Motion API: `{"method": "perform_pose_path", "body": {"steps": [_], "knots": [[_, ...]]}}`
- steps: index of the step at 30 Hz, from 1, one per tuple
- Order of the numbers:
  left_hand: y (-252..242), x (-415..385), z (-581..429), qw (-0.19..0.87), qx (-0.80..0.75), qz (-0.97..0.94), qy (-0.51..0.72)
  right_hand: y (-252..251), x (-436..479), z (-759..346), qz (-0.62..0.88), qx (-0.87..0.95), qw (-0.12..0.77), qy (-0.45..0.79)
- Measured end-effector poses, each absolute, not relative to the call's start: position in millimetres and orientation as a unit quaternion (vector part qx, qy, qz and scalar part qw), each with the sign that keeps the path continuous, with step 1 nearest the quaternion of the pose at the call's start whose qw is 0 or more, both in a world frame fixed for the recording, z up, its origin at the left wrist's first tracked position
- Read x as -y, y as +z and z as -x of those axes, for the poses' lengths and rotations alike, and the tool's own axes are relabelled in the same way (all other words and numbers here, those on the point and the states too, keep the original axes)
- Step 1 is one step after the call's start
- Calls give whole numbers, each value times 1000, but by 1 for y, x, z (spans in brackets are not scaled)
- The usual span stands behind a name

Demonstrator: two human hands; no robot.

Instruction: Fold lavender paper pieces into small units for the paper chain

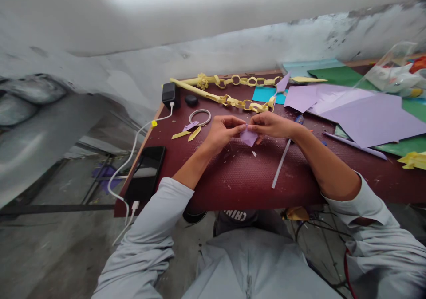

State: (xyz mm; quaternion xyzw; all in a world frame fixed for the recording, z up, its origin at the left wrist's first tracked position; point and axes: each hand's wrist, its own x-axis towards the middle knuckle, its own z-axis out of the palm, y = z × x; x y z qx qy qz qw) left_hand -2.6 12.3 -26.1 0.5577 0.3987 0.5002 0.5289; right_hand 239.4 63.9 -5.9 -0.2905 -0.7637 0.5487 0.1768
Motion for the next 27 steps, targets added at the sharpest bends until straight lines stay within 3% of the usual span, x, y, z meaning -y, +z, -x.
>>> {"method": "perform_pose_path", "body": {"steps": [9, 27], "knots": [[-26, -13, 2, 559, -409, -544, 474, -7, -64, -237, 291, 766, 217, 530], [-23, -9, 4, 550, -425, -591, 411, -8, -68, -240, 292, 784, 194, 513]]}}
